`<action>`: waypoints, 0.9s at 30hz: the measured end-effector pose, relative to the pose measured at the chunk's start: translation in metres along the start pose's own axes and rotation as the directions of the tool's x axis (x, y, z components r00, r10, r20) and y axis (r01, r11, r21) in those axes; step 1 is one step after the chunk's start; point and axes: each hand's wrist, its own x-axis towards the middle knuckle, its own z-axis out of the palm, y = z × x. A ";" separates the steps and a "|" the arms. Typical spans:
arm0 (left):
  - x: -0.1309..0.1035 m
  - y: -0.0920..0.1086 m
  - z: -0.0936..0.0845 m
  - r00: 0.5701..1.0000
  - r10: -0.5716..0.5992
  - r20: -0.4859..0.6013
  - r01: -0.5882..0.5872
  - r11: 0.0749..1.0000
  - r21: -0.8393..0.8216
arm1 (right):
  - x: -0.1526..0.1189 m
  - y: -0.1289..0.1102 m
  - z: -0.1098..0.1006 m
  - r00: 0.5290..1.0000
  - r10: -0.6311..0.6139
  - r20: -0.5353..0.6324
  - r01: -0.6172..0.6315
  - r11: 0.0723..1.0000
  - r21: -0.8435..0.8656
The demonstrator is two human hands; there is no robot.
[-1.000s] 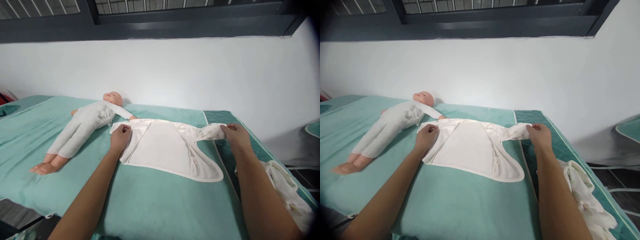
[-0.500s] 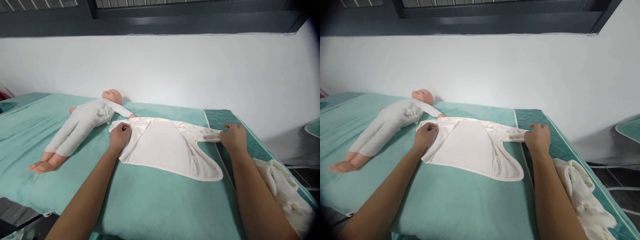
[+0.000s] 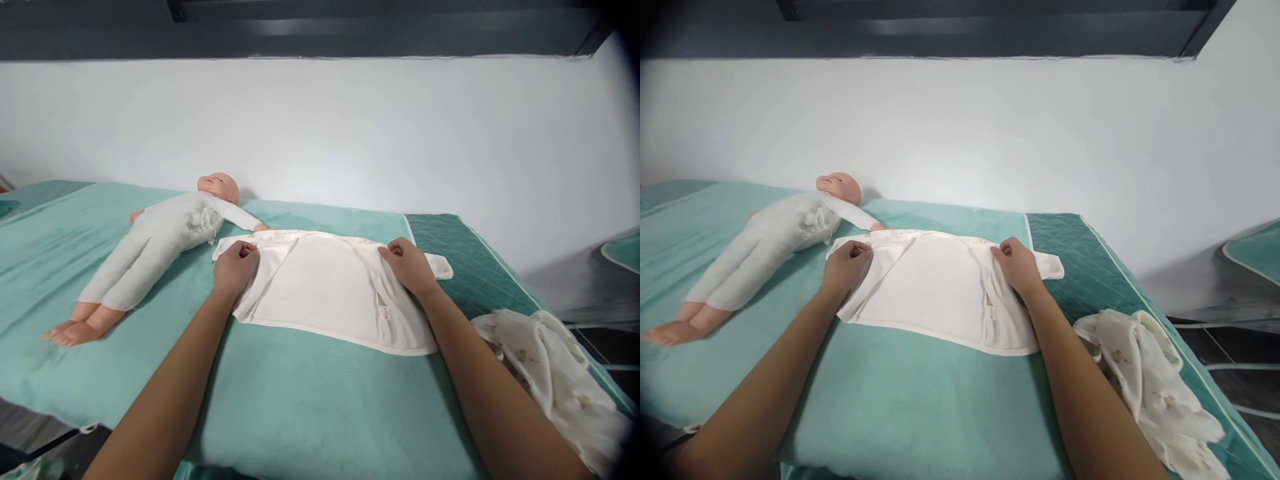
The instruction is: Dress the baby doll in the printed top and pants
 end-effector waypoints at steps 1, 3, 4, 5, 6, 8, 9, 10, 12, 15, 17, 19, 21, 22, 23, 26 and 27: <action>0.000 0.000 0.000 1.000 0.000 0.000 0.000 1.000 -0.002 | 0.005 0.002 -0.002 0.999 0.014 -0.034 -0.014 1.000 0.018; 0.000 0.000 0.000 1.000 0.005 0.000 -0.005 1.000 -0.008 | 0.014 0.007 -0.004 0.997 0.028 -0.076 -0.026 0.999 0.027; 0.000 0.000 0.000 1.000 0.009 -0.002 -0.009 1.000 -0.010 | 0.017 0.010 -0.005 0.996 0.030 -0.085 -0.029 0.999 0.017; 0.000 0.000 0.000 1.000 0.012 -0.003 -0.012 1.000 -0.011 | 0.020 0.013 -0.005 0.996 0.032 -0.083 -0.032 0.999 -0.004; 0.000 0.000 0.000 1.000 0.013 -0.005 -0.014 1.000 -0.015 | 0.021 0.016 -0.005 0.997 0.031 -0.069 -0.034 0.999 -0.038; 0.000 0.000 0.001 1.000 0.008 -0.006 -0.009 1.000 -0.024 | 0.020 0.018 -0.004 1.000 0.011 -0.029 -0.014 0.992 -0.127; 0.000 0.000 0.001 1.000 0.004 -0.005 -0.004 1.000 -0.027 | 0.017 0.018 -0.004 1.000 -0.022 -0.020 0.018 0.985 -0.170; 0.000 0.000 0.001 1.000 0.000 -0.005 0.000 1.000 -0.030 | 0.014 0.017 -0.003 0.997 -0.075 -0.022 0.069 0.977 -0.201; -0.001 -0.001 0.000 1.000 -0.003 -0.010 0.002 0.999 -0.037 | 0.005 0.012 -0.001 0.976 -0.216 -0.023 0.206 0.954 -0.216; 0.001 -0.002 0.001 1.000 0.008 -0.023 -0.009 0.998 -0.067 | -0.006 0.006 0.008 0.921 -0.377 0.097 0.389 0.899 -0.201; 0.001 -0.002 0.003 0.999 0.002 -0.038 -0.006 0.993 -0.114 | -0.011 0.005 0.017 0.890 -0.399 0.221 0.444 0.868 -0.223; 0.000 0.000 0.003 0.996 -0.024 -0.082 0.007 0.980 -0.197 | -0.013 0.007 0.022 0.878 -0.384 0.287 0.454 0.859 -0.238; -0.005 0.001 -0.001 0.989 -0.048 -0.142 0.008 0.963 -0.269 | -0.016 0.009 0.024 0.896 -0.360 0.261 0.417 0.885 -0.208; -0.008 0.001 -0.005 0.985 -0.051 -0.165 0.002 0.959 -0.285 | -0.018 0.009 0.023 0.912 -0.343 0.225 0.386 0.903 -0.189; -0.012 0.000 -0.012 0.983 -0.048 -0.177 -0.005 0.958 -0.288 | -0.020 0.007 0.023 0.928 -0.322 0.188 0.354 0.919 -0.173; -0.021 -0.009 -0.046 0.990 0.025 -0.141 -0.062 0.962 -0.264 | -0.024 -0.015 0.028 0.952 -0.272 0.140 0.292 0.945 -0.149; -0.022 -0.015 -0.063 0.990 0.061 -0.128 -0.092 0.965 -0.247 | -0.023 -0.029 0.034 0.952 -0.266 0.151 0.286 0.949 -0.132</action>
